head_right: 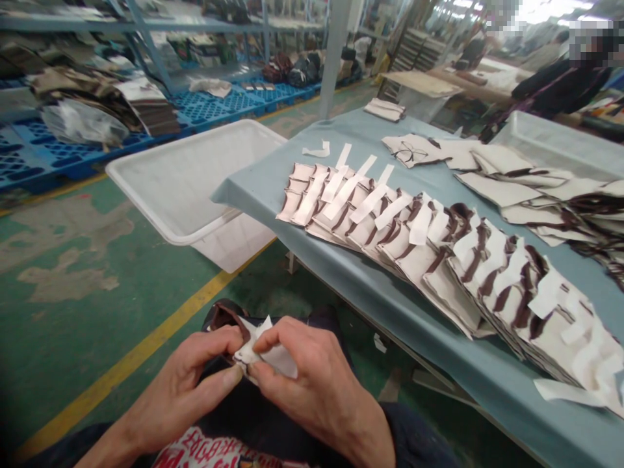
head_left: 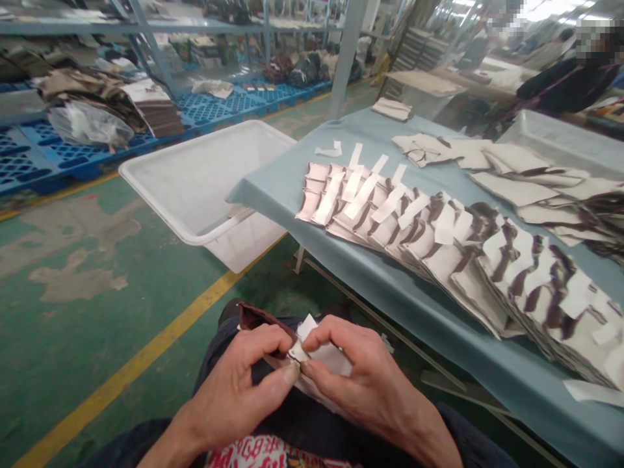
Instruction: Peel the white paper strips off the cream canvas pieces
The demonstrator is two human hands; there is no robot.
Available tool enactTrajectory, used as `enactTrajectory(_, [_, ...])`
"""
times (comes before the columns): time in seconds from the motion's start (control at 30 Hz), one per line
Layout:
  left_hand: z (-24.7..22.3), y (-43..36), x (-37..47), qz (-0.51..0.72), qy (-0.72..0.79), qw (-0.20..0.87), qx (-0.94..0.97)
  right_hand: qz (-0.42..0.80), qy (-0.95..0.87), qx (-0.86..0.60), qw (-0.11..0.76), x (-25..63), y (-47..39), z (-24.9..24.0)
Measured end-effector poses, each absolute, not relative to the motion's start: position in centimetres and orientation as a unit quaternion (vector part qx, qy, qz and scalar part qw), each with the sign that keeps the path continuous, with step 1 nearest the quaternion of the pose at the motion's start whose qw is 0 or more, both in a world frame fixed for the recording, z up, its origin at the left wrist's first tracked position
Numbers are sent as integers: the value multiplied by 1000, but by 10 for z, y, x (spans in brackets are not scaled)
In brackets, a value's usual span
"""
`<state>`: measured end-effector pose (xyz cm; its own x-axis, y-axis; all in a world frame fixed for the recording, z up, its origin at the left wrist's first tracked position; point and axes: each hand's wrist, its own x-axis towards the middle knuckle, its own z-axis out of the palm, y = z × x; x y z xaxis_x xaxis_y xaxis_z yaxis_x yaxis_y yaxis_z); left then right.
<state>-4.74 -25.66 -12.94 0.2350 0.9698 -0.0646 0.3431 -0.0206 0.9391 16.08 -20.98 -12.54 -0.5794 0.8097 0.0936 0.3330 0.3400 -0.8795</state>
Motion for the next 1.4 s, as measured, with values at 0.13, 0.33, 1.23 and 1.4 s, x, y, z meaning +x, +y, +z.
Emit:
enactTrajectory(0.13, [-129, -252, -45, 336, 530, 460, 628, 428, -776, -378, 267, 162, -209, -128])
enactTrajectory(0.33, [-128, -248, -43, 341, 534, 467, 617, 404, -779, -397, 270, 158, -209, -135])
enactTrajectory(1.23, [-132, -252, -48, 364, 539, 460, 604, 364, -820, -357, 260, 155, -205, -133])
enactTrajectory(1.4, [-137, -253, -48, 362, 540, 474, 594, 368, -816, -361, 263, 153, -205, -136])
